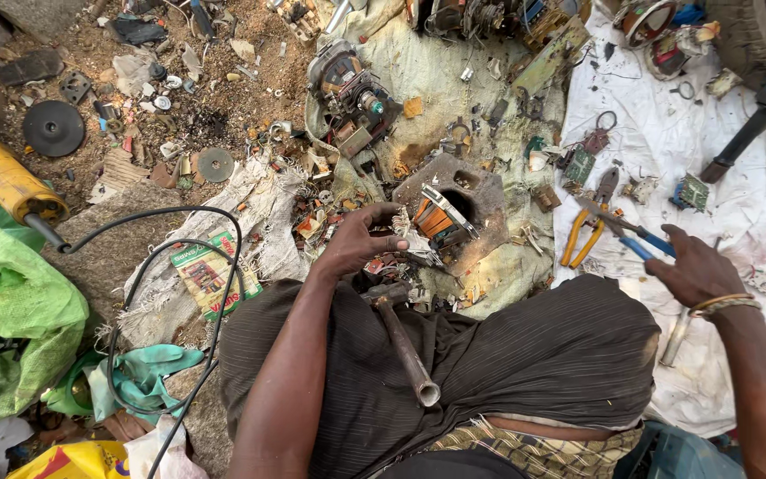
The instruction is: The person dismantles a motor stator using a hammer and pliers to extract copper windings. They repeatedly strike the stator on a metal block, pull out copper coils, and separate them from the laminations.
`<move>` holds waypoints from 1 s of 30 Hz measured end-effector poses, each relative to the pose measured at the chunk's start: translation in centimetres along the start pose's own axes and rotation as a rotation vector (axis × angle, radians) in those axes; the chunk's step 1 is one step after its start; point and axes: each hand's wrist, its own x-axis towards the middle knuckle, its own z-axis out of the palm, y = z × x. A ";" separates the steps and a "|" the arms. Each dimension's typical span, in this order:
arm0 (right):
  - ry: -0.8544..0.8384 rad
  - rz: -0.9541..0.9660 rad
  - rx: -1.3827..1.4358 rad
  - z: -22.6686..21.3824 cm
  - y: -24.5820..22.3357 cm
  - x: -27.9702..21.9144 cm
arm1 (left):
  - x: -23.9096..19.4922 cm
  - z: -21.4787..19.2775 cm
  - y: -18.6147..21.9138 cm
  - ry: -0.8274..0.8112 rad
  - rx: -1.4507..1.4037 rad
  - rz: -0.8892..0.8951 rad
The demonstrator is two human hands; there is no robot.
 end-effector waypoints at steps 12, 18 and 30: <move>-1.019 -0.239 1.879 2.4 -20.7 -17.6 | -0.3 0.5 0.0 -0.042 -0.019 0.077; -1.158 -0.210 1.963 3.5 -26.0 -18.7 | -1.1 0.8 -0.2 -0.079 -0.092 0.080; -1.207 -0.215 1.973 2.5 -25.3 -17.7 | -0.8 0.7 0.3 -0.103 -0.122 0.048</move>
